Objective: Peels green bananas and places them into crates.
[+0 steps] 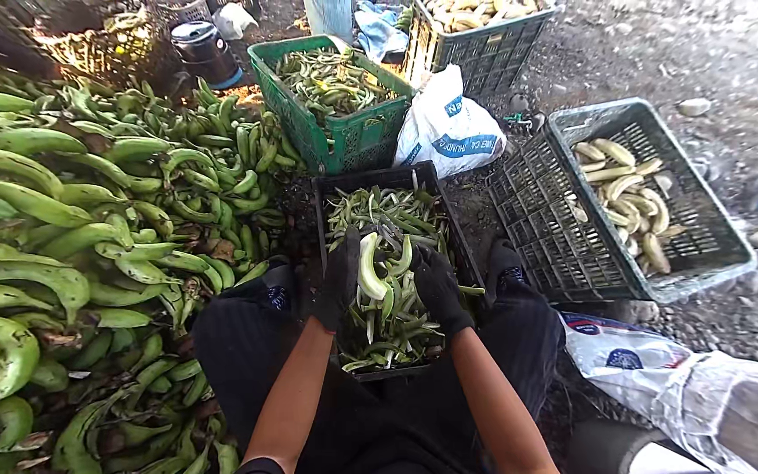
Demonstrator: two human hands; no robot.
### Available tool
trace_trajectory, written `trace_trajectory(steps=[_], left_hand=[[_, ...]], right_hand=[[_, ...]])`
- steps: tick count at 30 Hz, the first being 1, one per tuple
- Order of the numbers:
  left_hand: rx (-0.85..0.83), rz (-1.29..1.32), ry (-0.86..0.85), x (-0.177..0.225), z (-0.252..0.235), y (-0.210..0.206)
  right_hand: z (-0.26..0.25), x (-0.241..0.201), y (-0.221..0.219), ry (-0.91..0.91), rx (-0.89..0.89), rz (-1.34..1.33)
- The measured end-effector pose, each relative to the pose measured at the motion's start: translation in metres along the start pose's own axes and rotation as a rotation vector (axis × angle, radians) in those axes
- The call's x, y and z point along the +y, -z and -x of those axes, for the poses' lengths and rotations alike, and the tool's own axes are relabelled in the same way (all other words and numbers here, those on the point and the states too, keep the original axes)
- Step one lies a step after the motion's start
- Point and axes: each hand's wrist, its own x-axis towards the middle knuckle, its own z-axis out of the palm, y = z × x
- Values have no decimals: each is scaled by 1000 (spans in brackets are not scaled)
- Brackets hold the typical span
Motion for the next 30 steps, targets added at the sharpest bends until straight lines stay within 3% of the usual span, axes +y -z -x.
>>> trace_trajectory(steps=[4, 7, 9, 11, 13, 15, 20, 24, 26, 30], left_hand=[[-5, -54, 25, -1, -5, 16], [16, 60, 47, 2, -7, 14], [-11, -4, 21, 6, -2, 11], [-24, -103, -10, 8, 5, 6], [-5, -48, 5, 11, 9, 1], [-13, 107, 14, 8, 6, 0], [-41, 276, 53, -22, -9, 13], [-82, -95, 271, -48, 1, 21], [-237, -352, 393, -52, 12, 21], [-553, -695, 542, -39, 23, 2]], right_hand=[[4, 17, 21, 210, -139, 82], [10, 19, 26, 357, -197, 216], [11, 9, 23, 267, -190, 267], [9, -1, 15, 62, -83, 250], [1, -6, 9, -65, 69, 172], [-5, -2, 11, -71, 141, 9], [-1, 43, 26, -143, -3, -38], [20, 93, 35, -217, -56, -7], [30, 91, 47, -299, -79, 23], [37, 113, 46, -325, 76, -195]])
